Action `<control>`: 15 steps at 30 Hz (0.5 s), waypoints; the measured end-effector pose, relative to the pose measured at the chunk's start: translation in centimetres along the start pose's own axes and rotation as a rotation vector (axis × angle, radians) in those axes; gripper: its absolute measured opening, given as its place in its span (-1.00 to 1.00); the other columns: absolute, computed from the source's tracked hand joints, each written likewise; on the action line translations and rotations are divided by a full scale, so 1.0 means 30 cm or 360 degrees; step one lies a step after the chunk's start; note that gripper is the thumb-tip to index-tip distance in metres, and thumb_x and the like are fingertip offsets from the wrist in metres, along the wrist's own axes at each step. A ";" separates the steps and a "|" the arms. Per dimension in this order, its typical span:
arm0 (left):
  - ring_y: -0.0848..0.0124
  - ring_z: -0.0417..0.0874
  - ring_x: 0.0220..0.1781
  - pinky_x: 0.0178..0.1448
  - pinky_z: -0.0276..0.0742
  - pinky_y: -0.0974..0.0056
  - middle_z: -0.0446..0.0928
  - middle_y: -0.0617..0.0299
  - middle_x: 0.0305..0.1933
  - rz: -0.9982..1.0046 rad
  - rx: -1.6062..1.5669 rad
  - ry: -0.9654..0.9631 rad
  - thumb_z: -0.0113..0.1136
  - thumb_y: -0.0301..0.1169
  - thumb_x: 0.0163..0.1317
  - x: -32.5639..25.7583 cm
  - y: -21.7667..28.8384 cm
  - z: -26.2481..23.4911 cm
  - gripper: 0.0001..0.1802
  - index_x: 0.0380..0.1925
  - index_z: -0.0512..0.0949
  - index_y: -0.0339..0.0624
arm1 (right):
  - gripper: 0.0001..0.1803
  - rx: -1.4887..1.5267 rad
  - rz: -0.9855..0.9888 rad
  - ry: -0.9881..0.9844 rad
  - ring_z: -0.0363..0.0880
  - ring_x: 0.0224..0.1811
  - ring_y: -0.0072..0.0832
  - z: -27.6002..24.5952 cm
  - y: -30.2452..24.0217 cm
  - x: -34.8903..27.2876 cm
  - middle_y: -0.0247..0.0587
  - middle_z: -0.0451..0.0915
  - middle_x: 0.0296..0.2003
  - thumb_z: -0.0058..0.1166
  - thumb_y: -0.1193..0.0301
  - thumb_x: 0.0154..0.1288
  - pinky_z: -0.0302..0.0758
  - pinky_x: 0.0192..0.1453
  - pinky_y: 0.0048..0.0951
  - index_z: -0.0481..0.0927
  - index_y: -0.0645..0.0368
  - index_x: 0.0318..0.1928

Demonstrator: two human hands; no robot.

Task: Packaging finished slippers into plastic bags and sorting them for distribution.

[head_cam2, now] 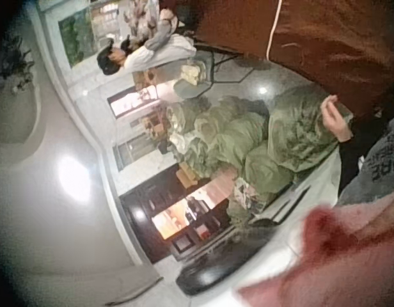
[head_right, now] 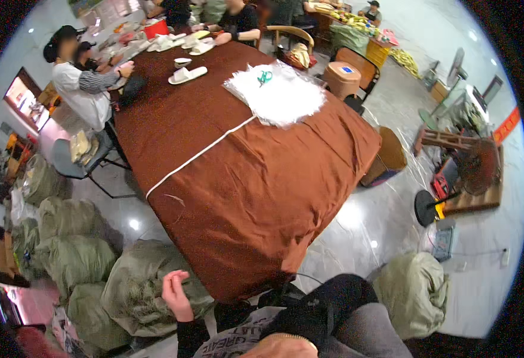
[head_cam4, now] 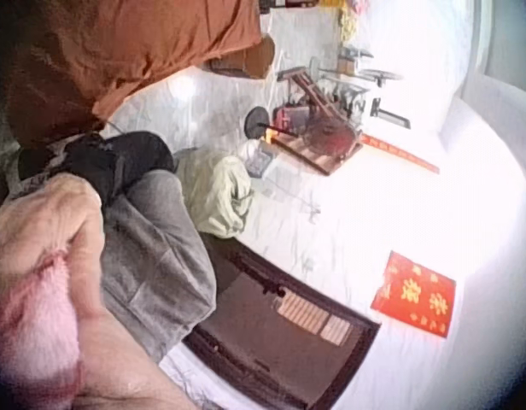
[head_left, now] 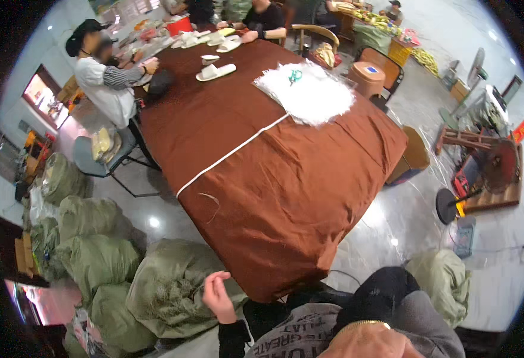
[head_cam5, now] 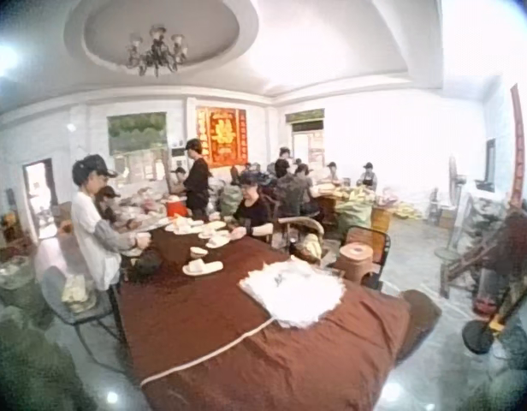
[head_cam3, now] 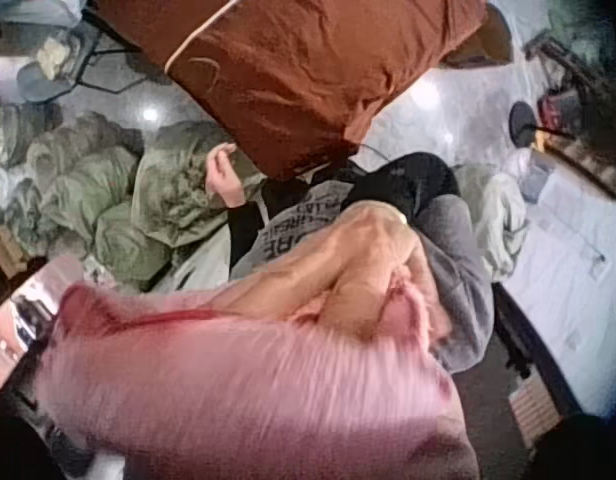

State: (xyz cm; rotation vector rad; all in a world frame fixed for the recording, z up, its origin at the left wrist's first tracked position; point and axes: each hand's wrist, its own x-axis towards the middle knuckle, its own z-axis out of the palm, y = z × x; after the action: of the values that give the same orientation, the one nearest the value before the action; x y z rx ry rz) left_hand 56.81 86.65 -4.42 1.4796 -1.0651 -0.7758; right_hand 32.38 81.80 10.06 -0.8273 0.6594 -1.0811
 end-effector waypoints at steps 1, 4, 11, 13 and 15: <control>0.42 0.58 -0.24 -0.06 0.47 0.32 0.59 0.14 -0.31 -0.0010 -0.0028 -0.0080 -0.11 -0.51 0.36 -0.035 0.043 0.071 -0.81 -0.26 0.50 -0.38 | -0.68 -0.0060 -0.0076 0.0023 0.52 -0.03 -0.51 -0.047 -0.047 -0.021 -0.27 0.57 -0.13 0.09 0.28 0.22 0.45 0.05 -0.40 0.52 0.21 -0.09; 0.42 0.62 -0.26 -0.15 0.50 0.35 0.61 0.11 -0.34 0.0041 0.0096 -0.0217 -0.08 -0.55 0.33 -0.105 0.124 0.215 -0.83 -0.25 0.53 -0.35 | -0.69 -0.0252 -0.0322 0.0148 0.51 -0.03 -0.50 -0.162 -0.172 -0.091 -0.26 0.57 -0.12 0.07 0.28 0.23 0.44 0.07 -0.39 0.52 0.21 -0.09; 0.44 0.65 -0.25 -0.17 0.51 0.42 0.64 0.15 -0.31 0.0140 0.0210 -0.0593 -0.05 -0.53 0.34 -0.177 0.211 0.356 -0.83 -0.24 0.55 -0.31 | -0.70 -0.0663 -0.0940 0.0587 0.51 -0.02 -0.46 -0.294 -0.323 -0.186 -0.22 0.56 -0.12 0.02 0.28 0.27 0.41 0.10 -0.37 0.53 0.23 -0.10; 0.44 0.65 -0.26 -0.16 0.52 0.41 0.64 0.16 -0.33 0.0193 0.0176 -0.0657 -0.03 -0.52 0.33 -0.152 0.201 0.400 -0.84 -0.24 0.54 -0.32 | -0.70 -0.0778 -0.1087 0.0747 0.50 -0.02 -0.46 -0.300 -0.342 -0.207 -0.21 0.56 -0.12 0.00 0.28 0.27 0.41 0.11 -0.36 0.53 0.24 -0.11; 0.37 0.67 -0.30 -0.21 0.54 0.34 0.63 0.10 -0.36 0.0232 0.0215 -0.0665 0.01 -0.53 0.28 -0.157 0.202 0.396 -0.87 -0.29 0.55 -0.29 | -0.70 -0.0904 -0.1205 0.0908 0.50 -0.02 -0.45 -0.308 -0.354 -0.230 -0.20 0.56 -0.12 -0.01 0.28 0.28 0.40 0.12 -0.35 0.53 0.25 -0.11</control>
State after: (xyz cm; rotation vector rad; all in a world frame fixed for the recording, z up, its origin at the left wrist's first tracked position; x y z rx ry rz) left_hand 43.07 86.38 -1.06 1.3630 -1.5478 -0.9472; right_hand 17.43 83.42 14.45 -1.3276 1.2163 -1.8960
